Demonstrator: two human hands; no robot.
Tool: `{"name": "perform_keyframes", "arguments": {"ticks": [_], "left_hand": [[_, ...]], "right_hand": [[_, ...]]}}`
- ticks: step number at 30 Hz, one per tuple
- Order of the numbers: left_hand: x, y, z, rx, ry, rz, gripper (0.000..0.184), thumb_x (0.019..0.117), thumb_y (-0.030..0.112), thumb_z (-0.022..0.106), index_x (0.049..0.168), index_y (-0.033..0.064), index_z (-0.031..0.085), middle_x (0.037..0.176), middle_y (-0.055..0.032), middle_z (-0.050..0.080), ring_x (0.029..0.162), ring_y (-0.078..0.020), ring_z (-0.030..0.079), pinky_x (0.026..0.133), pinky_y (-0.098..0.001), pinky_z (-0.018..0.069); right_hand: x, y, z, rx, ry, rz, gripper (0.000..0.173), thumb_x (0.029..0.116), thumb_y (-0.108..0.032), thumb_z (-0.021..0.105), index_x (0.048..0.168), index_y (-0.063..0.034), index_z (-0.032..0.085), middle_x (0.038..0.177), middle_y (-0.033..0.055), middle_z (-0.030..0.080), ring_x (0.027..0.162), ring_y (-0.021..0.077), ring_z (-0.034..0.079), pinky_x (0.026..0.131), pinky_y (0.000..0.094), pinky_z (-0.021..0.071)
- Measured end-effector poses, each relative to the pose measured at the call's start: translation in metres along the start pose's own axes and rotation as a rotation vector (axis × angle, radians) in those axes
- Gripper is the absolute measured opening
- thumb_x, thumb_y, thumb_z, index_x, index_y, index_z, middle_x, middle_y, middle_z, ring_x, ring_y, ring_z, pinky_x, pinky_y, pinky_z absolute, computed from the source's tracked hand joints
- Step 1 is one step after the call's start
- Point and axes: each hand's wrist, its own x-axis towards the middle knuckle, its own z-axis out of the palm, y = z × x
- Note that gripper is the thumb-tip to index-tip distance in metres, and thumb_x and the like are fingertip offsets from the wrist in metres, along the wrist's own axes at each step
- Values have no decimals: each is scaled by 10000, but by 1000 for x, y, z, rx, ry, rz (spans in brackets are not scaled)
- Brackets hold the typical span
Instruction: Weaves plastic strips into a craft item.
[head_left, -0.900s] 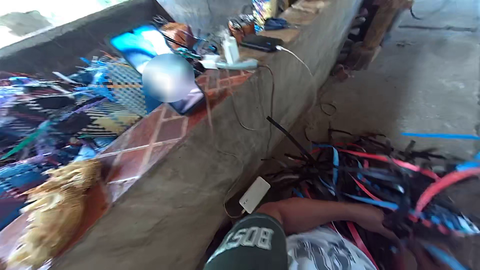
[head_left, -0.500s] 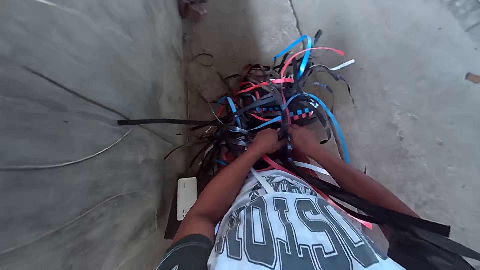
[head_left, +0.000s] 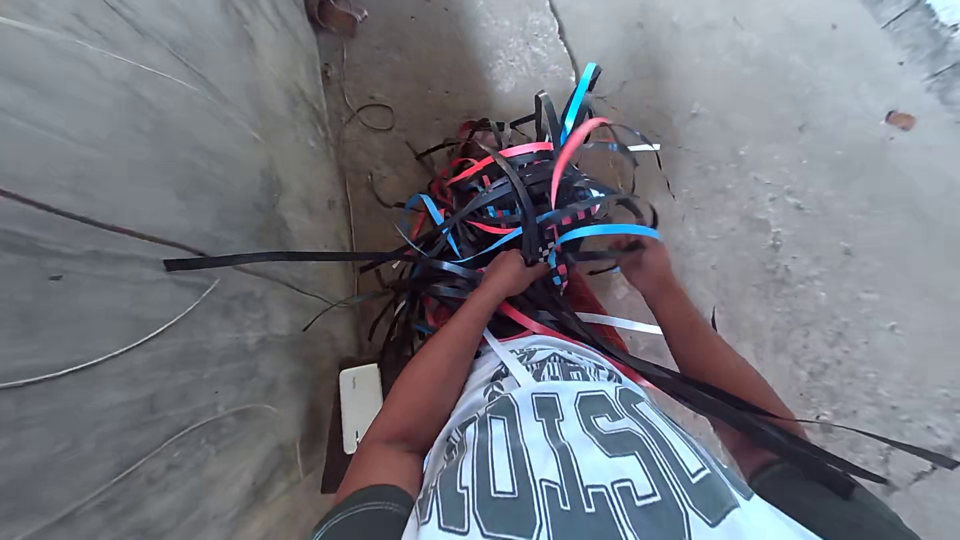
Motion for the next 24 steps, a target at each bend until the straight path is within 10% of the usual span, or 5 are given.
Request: {"name": "perform_keyframes", "arguments": {"ticks": [4,7,13,19,24], "left_hand": [[3,2,0,-18,-19,-48,575,993,559,612,1009,-9,694,986,-230,688,983,-387,671,874,-628,508],[4,5,0,-14,-37,-57,534,1015,508,606,1037,-20,681,999,-240,681,986,-393,664,869,-621,508],[-6,3,1,12,51,5,470,950,466,714,1065,10,717,1020,-214,714,1013,-388,684,893,-631,521],[-58,-29,-12,13,594,394,298,935,355,758,996,64,771,1061,-154,674,1060,-359,617,955,-588,457],[-99,-77,-37,-559,26,491,616,1087,432,278,828,114,738,788,32,718,760,-64,659,773,-286,553]], "right_hand": [[3,-19,-33,274,100,-34,728,1036,-641,5,1046,-182,570,769,-22,654,737,153,662,758,409,577],[-20,-17,-23,-157,-436,-167,625,960,-716,431,1258,-215,658,1152,-36,711,1049,139,672,928,376,561],[-18,-8,71,-1105,-927,-576,494,852,86,632,1316,-75,687,1365,195,592,1283,349,547,1063,507,478],[-11,-7,100,-1291,-754,-591,172,992,-52,627,1129,-2,718,1088,224,670,1006,392,670,897,558,551],[-8,2,92,-1265,-723,-578,178,977,-76,653,1117,-14,743,1076,213,672,992,378,669,891,554,552]]}}
